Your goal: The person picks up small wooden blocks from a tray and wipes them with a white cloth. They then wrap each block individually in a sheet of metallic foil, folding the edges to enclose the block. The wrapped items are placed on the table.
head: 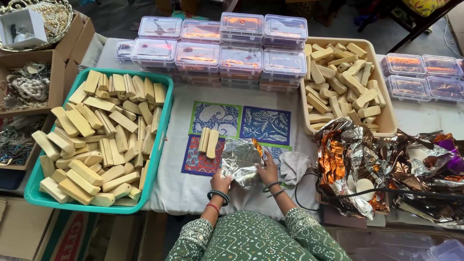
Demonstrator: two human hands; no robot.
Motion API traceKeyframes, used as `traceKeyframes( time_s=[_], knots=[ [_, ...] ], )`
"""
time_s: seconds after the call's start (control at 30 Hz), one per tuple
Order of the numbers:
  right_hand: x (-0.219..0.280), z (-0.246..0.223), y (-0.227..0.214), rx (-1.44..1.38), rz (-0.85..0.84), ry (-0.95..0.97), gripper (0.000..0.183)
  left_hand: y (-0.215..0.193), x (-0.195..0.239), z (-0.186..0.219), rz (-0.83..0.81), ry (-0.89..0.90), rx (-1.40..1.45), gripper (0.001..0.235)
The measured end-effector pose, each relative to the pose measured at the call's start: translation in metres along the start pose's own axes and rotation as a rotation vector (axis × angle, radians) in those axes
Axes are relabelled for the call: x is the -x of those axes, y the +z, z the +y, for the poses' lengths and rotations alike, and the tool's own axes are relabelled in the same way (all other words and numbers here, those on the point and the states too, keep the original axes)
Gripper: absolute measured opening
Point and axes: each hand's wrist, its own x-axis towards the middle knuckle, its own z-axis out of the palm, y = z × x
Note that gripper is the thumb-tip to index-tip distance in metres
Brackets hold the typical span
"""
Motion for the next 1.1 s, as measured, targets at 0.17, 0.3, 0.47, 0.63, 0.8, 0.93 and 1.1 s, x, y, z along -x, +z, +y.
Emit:
traceKeyframes(
  time_s=[0.17,0.3,0.47,0.63,0.8,0.93,1.1],
  knots=[
    [-0.009,0.016,-0.001,-0.157,0.030,0.100,0.067,-0.065,0.024,0.088,-0.152,-0.269,0.041,0.055],
    [-0.017,0.014,-0.007,-0.124,-0.008,0.090,0.062,-0.112,0.031,0.136,0.148,0.092,-0.195,0.062],
    [-0.017,-0.010,-0.011,-0.031,-0.033,-0.025,0.059,-0.120,0.000,0.165,0.193,0.469,0.011,0.033],
    [-0.024,-0.003,0.001,0.008,-0.096,-0.113,0.060,-0.056,-0.046,0.146,-0.300,0.458,-0.149,0.033],
    [-0.028,0.003,0.006,0.073,-0.062,-0.145,0.060,-0.022,-0.036,0.143,-0.388,0.553,-0.532,0.083],
    [-0.025,0.001,0.001,0.091,-0.073,-0.112,0.063,-0.057,-0.015,0.194,-0.635,0.221,-0.731,0.121],
    [-0.032,0.020,0.005,0.044,-0.062,-0.101,0.063,-0.034,-0.034,0.183,-0.707,0.097,-0.703,0.109]
  ],
)
